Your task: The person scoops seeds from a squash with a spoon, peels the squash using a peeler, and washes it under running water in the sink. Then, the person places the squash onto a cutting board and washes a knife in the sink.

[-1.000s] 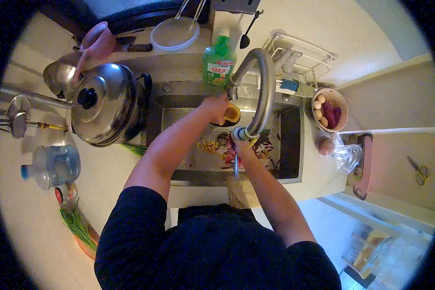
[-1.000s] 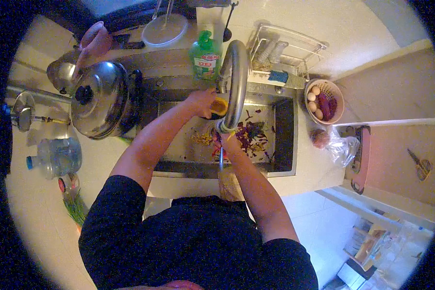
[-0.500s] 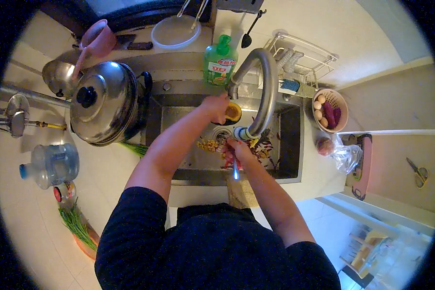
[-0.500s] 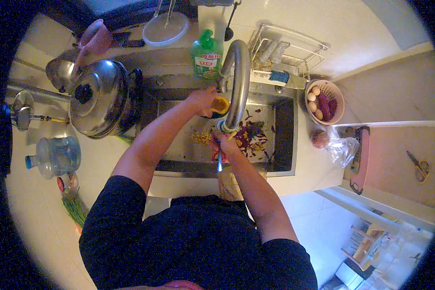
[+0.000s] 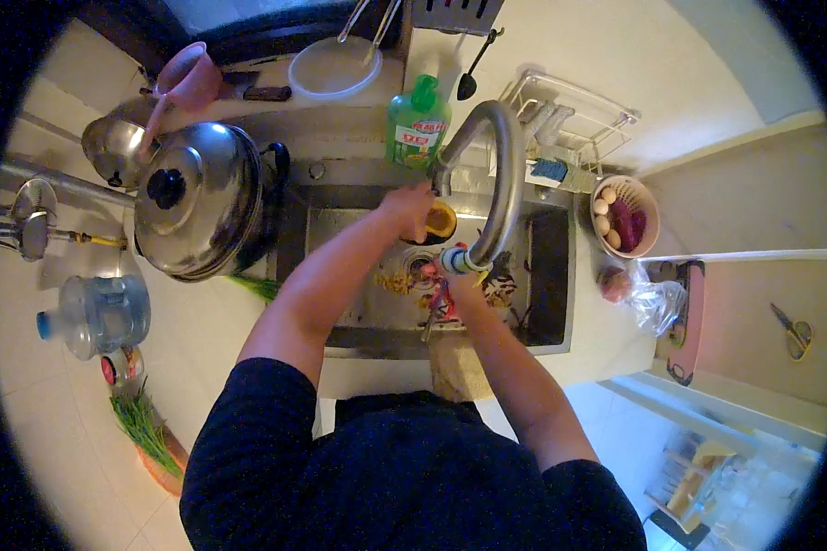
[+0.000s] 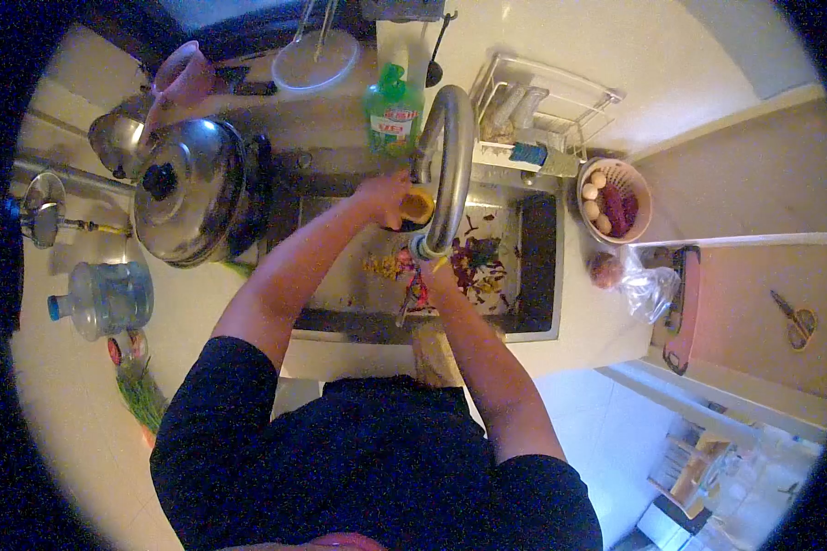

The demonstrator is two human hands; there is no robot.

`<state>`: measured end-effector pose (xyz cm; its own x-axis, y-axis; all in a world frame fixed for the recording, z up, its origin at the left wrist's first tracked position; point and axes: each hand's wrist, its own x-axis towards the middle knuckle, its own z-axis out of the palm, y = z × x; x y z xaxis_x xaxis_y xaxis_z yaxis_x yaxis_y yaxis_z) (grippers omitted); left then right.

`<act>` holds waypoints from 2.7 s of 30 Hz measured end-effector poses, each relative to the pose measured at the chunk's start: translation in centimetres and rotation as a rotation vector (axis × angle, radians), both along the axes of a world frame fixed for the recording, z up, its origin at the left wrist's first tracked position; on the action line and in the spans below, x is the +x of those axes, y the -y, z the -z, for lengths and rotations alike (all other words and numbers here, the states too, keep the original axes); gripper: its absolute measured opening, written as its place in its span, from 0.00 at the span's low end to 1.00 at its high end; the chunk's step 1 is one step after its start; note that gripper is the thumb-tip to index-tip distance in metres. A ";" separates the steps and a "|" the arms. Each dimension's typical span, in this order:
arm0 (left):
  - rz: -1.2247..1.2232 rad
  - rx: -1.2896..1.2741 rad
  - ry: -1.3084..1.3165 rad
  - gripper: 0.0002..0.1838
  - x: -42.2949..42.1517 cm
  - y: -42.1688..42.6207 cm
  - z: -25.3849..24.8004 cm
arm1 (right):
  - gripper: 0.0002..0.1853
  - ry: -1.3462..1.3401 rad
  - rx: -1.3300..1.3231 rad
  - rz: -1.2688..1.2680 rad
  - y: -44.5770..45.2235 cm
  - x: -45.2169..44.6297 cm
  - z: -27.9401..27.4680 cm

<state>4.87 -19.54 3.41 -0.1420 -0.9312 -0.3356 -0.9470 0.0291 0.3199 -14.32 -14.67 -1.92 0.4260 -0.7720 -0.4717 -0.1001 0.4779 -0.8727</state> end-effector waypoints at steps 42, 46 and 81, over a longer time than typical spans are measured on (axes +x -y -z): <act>-0.065 0.084 -0.115 0.35 1.1 -0.4 0.5 | 0.12 0.227 -1.226 0.720 15.3 -3.5 -36.7; -0.084 0.037 -0.139 0.36 1.2 -0.6 -0.3 | 0.07 0.257 -1.573 0.567 17.7 2.0 -43.5; -0.322 -0.173 -0.652 0.43 1.9 -11.6 2.1 | 0.06 -0.171 -1.564 0.087 13.8 14.4 -57.8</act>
<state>6.79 -7.94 1.27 0.0263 -0.9922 -0.1218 -0.5374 -0.1168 0.8352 0.07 -28.48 55.86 0.3838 -0.5401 0.7490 -0.2664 -0.8414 -0.4702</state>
